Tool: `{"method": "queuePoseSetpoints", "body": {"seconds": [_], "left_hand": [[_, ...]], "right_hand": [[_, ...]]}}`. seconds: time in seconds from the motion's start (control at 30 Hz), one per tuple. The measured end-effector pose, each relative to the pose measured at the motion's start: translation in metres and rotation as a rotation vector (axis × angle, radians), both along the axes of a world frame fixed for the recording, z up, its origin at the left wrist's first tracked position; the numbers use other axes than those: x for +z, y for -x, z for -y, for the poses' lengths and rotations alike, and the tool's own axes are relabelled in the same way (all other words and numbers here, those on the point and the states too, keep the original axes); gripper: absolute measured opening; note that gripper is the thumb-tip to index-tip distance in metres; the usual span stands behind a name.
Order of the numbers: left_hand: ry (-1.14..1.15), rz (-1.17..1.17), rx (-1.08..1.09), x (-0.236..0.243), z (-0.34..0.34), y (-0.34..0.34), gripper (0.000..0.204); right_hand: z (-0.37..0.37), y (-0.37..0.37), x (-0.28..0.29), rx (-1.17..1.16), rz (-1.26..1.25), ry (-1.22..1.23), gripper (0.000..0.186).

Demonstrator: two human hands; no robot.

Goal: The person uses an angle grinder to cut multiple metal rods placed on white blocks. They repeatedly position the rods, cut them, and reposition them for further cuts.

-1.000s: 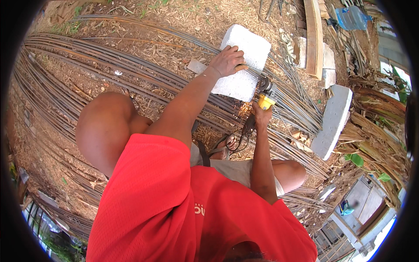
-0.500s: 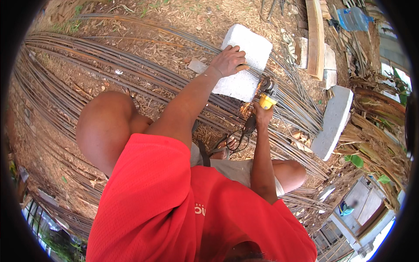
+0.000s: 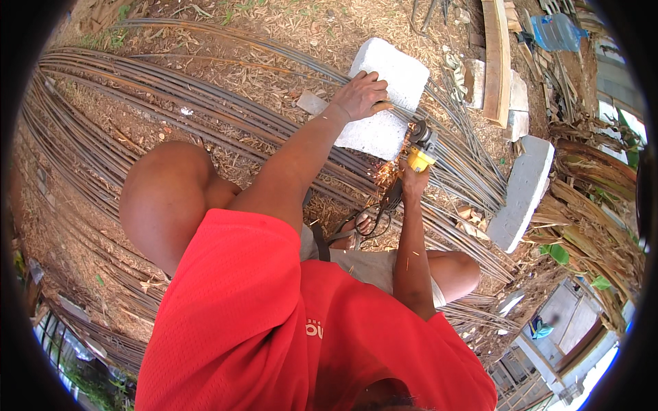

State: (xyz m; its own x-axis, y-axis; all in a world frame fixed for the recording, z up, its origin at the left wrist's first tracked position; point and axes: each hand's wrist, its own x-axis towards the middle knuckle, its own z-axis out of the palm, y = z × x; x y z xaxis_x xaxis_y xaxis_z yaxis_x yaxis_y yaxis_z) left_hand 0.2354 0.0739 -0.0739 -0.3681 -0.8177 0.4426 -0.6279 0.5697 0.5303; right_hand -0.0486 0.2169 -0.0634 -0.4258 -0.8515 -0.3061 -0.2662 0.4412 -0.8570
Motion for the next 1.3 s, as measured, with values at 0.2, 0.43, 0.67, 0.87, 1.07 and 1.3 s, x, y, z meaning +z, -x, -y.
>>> {"method": "queuePoseSetpoints", "body": {"seconds": [0.2, 0.43, 0.67, 0.87, 1.07, 1.3], "left_hand": [[-0.012, 0.002, -0.001, -0.001, 0.000, 0.000, 0.035], [-0.035, 0.034, 0.009, -0.002, 0.000, 0.002, 0.036], [-0.022, 0.028, 0.011, -0.002, 0.001, 0.002, 0.035], [-0.013, 0.002, 0.005, -0.002, 0.001, 0.001, 0.033], [-0.016, -0.005, 0.006, -0.002, 0.001, 0.001, 0.033], [-0.008, -0.015, 0.008, -0.005, 0.002, 0.002, 0.031]], "right_hand": [[-0.002, 0.001, 0.003, -0.002, 0.044, -0.034, 0.049], [0.001, 0.004, -0.002, -0.015, 0.107, -0.015, 0.045], [0.000, 0.001, 0.000, 0.017, 0.091, 0.034, 0.041], [-0.002, -0.003, 0.010, -0.036, 0.088, -0.058, 0.047], [-0.003, -0.001, 0.009, -0.027, 0.041, -0.101, 0.049], [-0.005, -0.005, 0.014, -0.052, 0.061, -0.098, 0.051]]}}
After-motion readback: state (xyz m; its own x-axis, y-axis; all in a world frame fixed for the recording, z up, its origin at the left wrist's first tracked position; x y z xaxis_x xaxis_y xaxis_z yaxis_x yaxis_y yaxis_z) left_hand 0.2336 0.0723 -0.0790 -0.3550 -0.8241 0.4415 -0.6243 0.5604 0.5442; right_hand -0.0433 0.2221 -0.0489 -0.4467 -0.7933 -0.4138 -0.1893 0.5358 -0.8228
